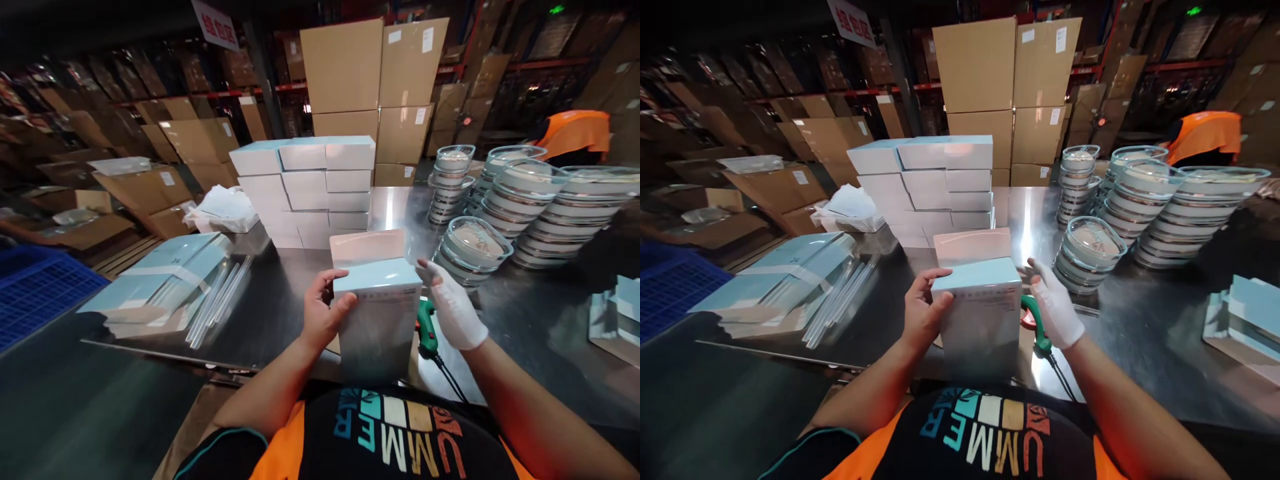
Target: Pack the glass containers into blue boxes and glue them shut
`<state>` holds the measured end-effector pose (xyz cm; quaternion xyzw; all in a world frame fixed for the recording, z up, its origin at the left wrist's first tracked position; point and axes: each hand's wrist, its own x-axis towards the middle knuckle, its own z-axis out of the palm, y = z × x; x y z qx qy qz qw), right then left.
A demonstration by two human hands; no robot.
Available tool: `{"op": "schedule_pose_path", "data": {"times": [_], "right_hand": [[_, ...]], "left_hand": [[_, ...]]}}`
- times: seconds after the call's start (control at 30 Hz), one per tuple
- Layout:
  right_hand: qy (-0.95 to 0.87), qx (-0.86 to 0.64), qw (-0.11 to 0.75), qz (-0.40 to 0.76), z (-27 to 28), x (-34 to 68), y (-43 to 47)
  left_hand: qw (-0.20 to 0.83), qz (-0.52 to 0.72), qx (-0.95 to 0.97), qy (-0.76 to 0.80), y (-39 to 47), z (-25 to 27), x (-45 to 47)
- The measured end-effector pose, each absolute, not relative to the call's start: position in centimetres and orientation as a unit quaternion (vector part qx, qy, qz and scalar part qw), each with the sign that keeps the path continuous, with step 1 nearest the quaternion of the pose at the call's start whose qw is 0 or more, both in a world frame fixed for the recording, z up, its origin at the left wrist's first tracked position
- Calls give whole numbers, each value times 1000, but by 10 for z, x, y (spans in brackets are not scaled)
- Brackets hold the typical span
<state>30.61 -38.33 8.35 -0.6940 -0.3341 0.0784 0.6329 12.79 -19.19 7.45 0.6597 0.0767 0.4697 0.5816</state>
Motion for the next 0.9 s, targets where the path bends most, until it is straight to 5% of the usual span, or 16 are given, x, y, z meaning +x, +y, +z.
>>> {"op": "schedule_pose_path", "data": {"times": [0.13,0.43,0.9], "right_hand": [[-354,-658,639,183,115,280,-360],[-539,-634,554,32,95,300,-382],[-626,-572,529,11,106,291,-393]], "left_hand": [[593,444,670,36,-196,66,133],[598,504,623,-21,-186,60,142],[438,440,756,-208,-167,90,128]]}}
